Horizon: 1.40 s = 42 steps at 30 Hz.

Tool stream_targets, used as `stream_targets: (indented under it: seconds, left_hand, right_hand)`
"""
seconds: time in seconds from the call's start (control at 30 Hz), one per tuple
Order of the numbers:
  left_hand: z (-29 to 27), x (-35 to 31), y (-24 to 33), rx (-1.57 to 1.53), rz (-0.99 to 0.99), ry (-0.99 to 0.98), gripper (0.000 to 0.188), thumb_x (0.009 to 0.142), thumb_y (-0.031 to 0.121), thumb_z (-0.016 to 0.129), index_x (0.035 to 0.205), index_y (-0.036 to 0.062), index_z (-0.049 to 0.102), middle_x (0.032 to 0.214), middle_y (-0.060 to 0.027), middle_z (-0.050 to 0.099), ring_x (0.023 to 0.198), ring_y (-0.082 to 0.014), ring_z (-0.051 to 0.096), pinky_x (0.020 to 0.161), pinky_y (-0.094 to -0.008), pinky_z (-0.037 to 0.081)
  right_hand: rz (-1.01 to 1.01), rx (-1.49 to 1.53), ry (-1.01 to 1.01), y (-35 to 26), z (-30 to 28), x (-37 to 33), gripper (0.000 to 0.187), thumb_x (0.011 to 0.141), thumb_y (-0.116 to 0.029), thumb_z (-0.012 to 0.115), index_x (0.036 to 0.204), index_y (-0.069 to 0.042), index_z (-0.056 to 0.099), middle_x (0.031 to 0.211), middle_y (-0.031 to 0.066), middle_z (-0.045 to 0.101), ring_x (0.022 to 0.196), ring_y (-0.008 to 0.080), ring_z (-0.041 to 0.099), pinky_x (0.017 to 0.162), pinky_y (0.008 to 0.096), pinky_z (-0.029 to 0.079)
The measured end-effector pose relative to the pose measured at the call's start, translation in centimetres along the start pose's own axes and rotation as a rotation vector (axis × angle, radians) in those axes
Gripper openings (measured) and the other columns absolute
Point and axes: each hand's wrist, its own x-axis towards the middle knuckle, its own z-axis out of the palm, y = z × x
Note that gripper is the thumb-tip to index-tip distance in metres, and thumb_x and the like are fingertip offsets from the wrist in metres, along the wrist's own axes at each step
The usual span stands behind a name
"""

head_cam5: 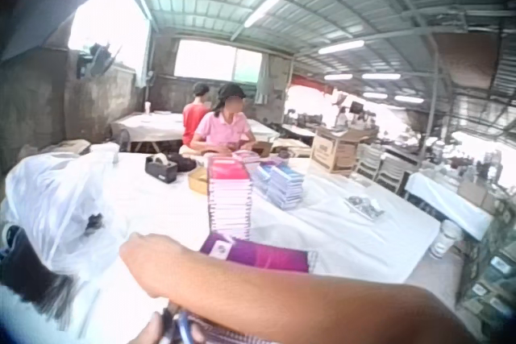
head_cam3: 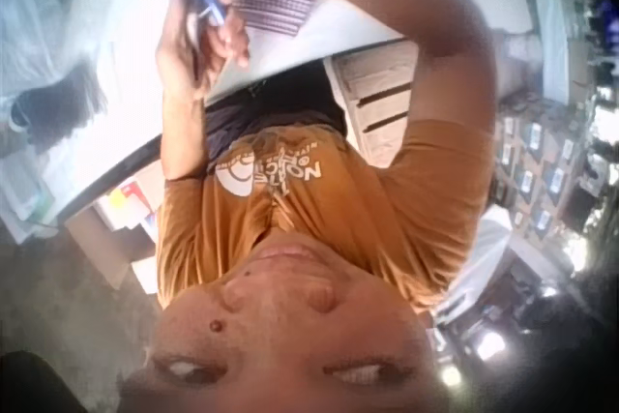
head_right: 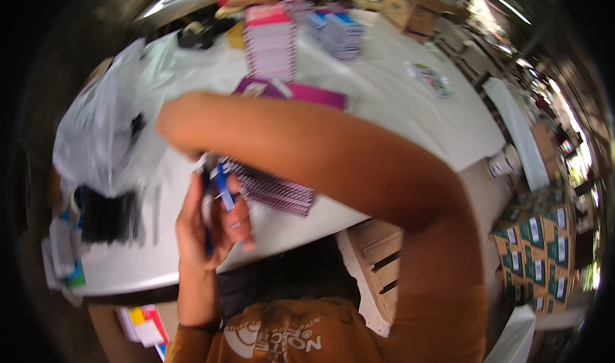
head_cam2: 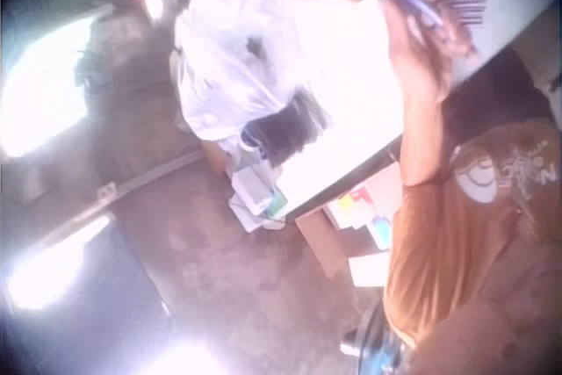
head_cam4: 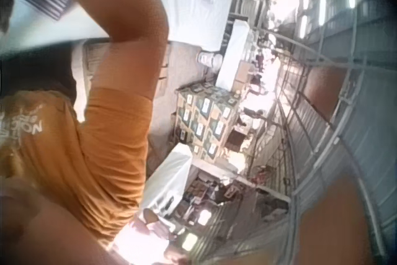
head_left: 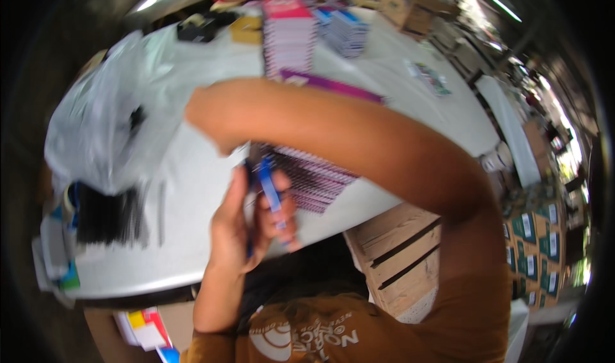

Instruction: The person trims the plastic spiral bindings on a stack of notebooks using a pair of snips and arranges the notebooks on a table.

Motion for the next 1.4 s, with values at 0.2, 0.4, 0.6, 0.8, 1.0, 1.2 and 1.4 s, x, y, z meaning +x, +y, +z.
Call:
stream_targets:
  seconds: [0.2,0.4,0.6,0.8,1.0,1.2,1.4]
  left_hand:
    - [-0.1,0.5,-0.3,0.035,0.118,-0.001,0.055,0.095,0.052,0.021,0.105,0.0051,0.049,0.069,-0.01,0.051,0.054,-0.0221,0.053,0.05,-0.0374,0.05]
    - [-0.1,0.2,-0.8,0.005,0.098,-0.113,0.059,0.095,0.052,0.022,0.112,0.0013,0.047,0.081,-0.014,0.053,0.07,-0.0272,0.057,0.062,-0.0416,0.053]
    - [-0.4,0.3,-0.5,0.128,0.054,-0.156,0.061,0.095,0.053,0.021,0.116,0.0017,0.047,0.092,-0.0144,0.057,0.087,-0.0285,0.061,0.075,-0.0417,0.051]
    - [0.1,0.7,-0.2,0.117,0.044,-0.068,0.062,0.094,0.053,0.023,0.12,0.0005,0.044,0.101,-0.0187,0.059,0.097,-0.0363,0.06,0.082,-0.0493,0.05]
    - [-1.7,1.1,0.1,-0.117,0.032,-0.29,0.06,0.093,0.056,0.024,0.11,0.0024,0.045,0.08,-0.0119,0.052,0.066,-0.0263,0.056,0.065,-0.0404,0.05]
    - [-2.3,-0.9,1.3,0.413,0.196,0.019,0.061,0.092,0.057,0.027,0.114,0.0029,0.044,0.088,-0.0131,0.055,0.077,-0.0251,0.058,0.071,-0.0384,0.047]
    - [-13.3,-0.8,3.7,1.969,0.353,0.989,0.047,0.085,0.037,0.059,0.114,0.001,0.05,0.104,-0.0166,0.054,0.095,-0.0301,0.051,0.084,-0.0407,0.037]
  right_hand:
    - [0.08,0.078,0.076,0.4,0.5,0.9,0.019,0.06,-0.011,0.073,0.073,0.002,0.067,0.075,0.0191,0.065,0.069,0.0328,0.065,0.059,0.0405,0.052]
    - [0.108,0.288,0.116,2.0,1.1,1.4,0.023,0.062,-0.022,0.07,0.066,0.0,0.066,0.059,0.0154,0.062,0.057,0.0258,0.063,0.055,0.0366,0.05]
    - [0.299,0.8,0.1,1.4,0.5,1.0,0.022,0.064,-0.02,0.069,0.069,0.001,0.062,0.055,0.0077,0.058,0.043,0.0131,0.052,0.04,0.0262,0.041]
    - [0.311,0.749,0.12,1.3,0.3,1.0,0.024,0.066,-0.023,0.071,0.071,-0.001,0.062,0.058,0.0075,0.06,0.045,0.0133,0.053,0.042,0.0271,0.043]
    - [0.281,0.769,0.173,1.2,0.3,1.0,0.024,0.065,-0.022,0.071,0.07,0.0,0.062,0.059,0.0069,0.06,0.047,0.0126,0.054,0.042,0.0267,0.043]
    - [0.238,0.946,0.36,2.3,-1.8,-0.1,0.021,0.07,-0.022,0.069,0.075,-0.002,0.065,0.063,0.004,0.06,0.049,0.0076,0.053,0.038,0.0221,0.036]
    - [0.156,1.0,0.718,5.7,-7.1,-6.9,0.027,0.086,-0.028,0.06,0.1,-0.005,0.062,0.074,0.002,0.057,0.04,-0.001,0.039,0.031,0.0128,0.027]
